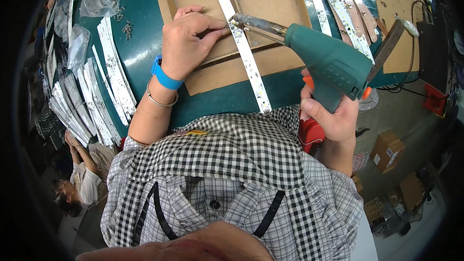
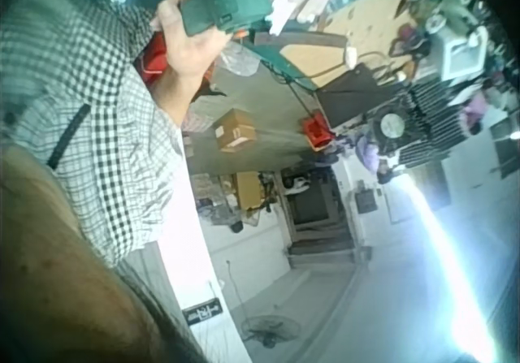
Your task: The person solders components onto LED strips by placing each strip on a cardboard fixture, attaching small parts to it with a handheld soldering tool, and returning the completed strips to a pile on the table.
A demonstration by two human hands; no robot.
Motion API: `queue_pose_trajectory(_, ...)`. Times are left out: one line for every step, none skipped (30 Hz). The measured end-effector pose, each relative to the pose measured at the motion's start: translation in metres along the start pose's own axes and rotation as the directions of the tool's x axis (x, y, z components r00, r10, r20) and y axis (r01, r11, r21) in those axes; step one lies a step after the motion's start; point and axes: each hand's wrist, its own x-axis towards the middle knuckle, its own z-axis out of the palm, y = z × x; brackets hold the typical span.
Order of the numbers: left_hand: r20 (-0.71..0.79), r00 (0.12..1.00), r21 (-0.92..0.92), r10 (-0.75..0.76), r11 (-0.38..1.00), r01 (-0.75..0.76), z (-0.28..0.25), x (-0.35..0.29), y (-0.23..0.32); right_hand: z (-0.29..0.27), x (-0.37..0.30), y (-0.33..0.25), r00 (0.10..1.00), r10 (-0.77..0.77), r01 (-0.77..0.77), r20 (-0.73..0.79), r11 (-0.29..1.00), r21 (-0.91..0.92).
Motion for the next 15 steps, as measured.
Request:
queue_pose_trajectory(-0.01,1.0,-0.011,0.004,1.0,-0.004,0.0,0.0,0.0,0.001,0.0,0.0,1.0,0.002,-0.002,0.001,1.0,-0.001)
queue_pose_trajectory(-0.01,1.0,-0.011,0.002,1.0,-0.002,0.0,0.0,0.0,0.002,0.001,-0.001,1.0,0.002,-0.002,-0.003,1.0,-0.011)
queue_pose_trajectory(-0.013,1.0,-0.016,0.007,1.0,-0.007,0.0,0.0,0.0,0.003,0.001,-0.001,1.0,0.002,-0.002,-0.007,1.0,-0.022)
queue_pose_trajectory(-0.016,1.0,-0.022,0.012,1.0,-0.012,0.0,0.0,0.0,0.005,0.002,-0.002,1.0,0.003,-0.003,-0.006,1.0,-0.022)
queue_pose_trajectory(-0.016,1.0,-0.021,0.01,1.0,-0.011,0.0,0.0,0.0,0.006,0.002,-0.002,1.0,0.011,-0.011,-0.021,1.0,-0.014)
queue_pose_trajectory(-0.003,1.0,-0.002,0.008,1.0,-0.008,0.0,-0.001,0.0,0.007,0.002,-0.002,0.999,0.02,-0.02,-0.035,1.0,-0.007)
queue_pose_trajectory(0.01,1.0,0.017,0.005,1.0,-0.005,0.0,-0.001,0.0,0.007,0.002,-0.002,0.999,0.021,-0.021,-0.032,1.0,-0.008)
queue_pose_trajectory(0.009,1.0,0.017,0.002,1.0,-0.003,0.0,-0.002,0.0,0.008,0.002,0.0,0.998,0.027,-0.028,-0.053,0.999,-0.029)
queue_pose_trajectory(0.0,1.0,0.014,0.015,1.0,-0.015,0.001,-0.001,0.0,0.008,0.002,0.001,0.997,0.032,-0.036,-0.075,0.998,-0.051)
queue_pose_trajectory(-0.009,1.0,0.01,0.028,1.0,-0.027,0.001,-0.002,0.0,0.007,0.002,0.001,0.997,0.035,-0.038,-0.074,0.998,-0.051)
queue_pose_trajectory(-0.009,1.0,0.01,0.025,1.0,-0.025,0.002,-0.002,0.0,0.006,0.002,0.001,0.997,0.043,-0.047,-0.064,0.997,-0.058)
queue_pose_trajectory(-0.01,0.999,0.01,0.037,0.999,-0.037,0.002,-0.002,-0.001,0.004,0.003,0.001,0.997,0.052,-0.056,-0.055,0.996,-0.066)
queue_pose_trajectory(-0.011,0.999,0.01,0.049,0.999,-0.049,0.002,-0.002,-0.001,0.001,0.003,0.0,0.997,0.055,-0.058,-0.054,0.996,-0.067)
queue_pose_trajectory(-0.011,0.999,0.009,0.046,0.999,-0.046,0.001,-0.002,-0.001,-0.002,0.003,-0.001,0.997,0.077,-0.078,-0.017,0.995,-0.056)
queue_pose_trajectory(-0.002,0.999,0.015,0.053,0.998,-0.053,0.001,-0.002,-0.001,-0.004,0.003,-0.001,0.995,0.098,-0.097,0.019,0.994,-0.046)
